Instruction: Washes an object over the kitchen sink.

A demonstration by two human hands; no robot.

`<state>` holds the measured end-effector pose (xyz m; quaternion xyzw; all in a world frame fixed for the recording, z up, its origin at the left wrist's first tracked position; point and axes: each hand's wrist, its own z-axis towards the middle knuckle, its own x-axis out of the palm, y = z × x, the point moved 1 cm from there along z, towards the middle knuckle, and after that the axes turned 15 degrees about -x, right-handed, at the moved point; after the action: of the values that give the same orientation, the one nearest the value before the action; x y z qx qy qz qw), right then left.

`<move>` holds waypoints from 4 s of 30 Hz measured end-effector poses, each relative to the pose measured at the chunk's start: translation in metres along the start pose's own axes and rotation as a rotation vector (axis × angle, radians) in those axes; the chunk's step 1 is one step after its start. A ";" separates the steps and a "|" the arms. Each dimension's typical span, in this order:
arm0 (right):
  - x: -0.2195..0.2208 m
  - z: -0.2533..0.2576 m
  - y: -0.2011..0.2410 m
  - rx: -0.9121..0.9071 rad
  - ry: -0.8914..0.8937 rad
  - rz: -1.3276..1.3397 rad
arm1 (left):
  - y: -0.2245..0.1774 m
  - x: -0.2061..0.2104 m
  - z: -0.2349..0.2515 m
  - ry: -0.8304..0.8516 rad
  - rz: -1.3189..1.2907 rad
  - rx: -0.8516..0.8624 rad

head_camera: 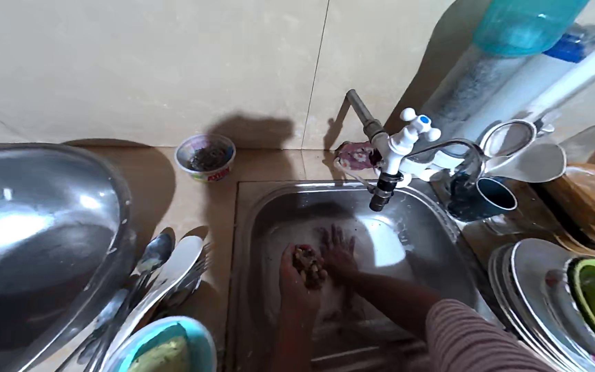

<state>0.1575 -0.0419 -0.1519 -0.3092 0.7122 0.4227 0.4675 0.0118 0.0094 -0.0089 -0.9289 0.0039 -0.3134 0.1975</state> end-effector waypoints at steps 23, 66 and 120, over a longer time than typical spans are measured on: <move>-0.005 -0.006 0.005 -0.025 0.046 -0.036 | 0.000 -0.003 -0.002 -0.011 -0.028 -0.033; -0.046 -0.022 0.004 -0.235 0.681 -0.225 | -0.006 -0.002 0.001 -0.034 0.012 -0.030; -0.007 -0.004 -0.005 -0.133 0.022 -0.113 | -0.007 0.001 0.002 -0.009 -0.022 -0.058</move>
<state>0.1625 -0.0476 -0.1455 -0.3839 0.6689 0.4388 0.4613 0.0134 0.0163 -0.0072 -0.9356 0.0018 -0.3110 0.1668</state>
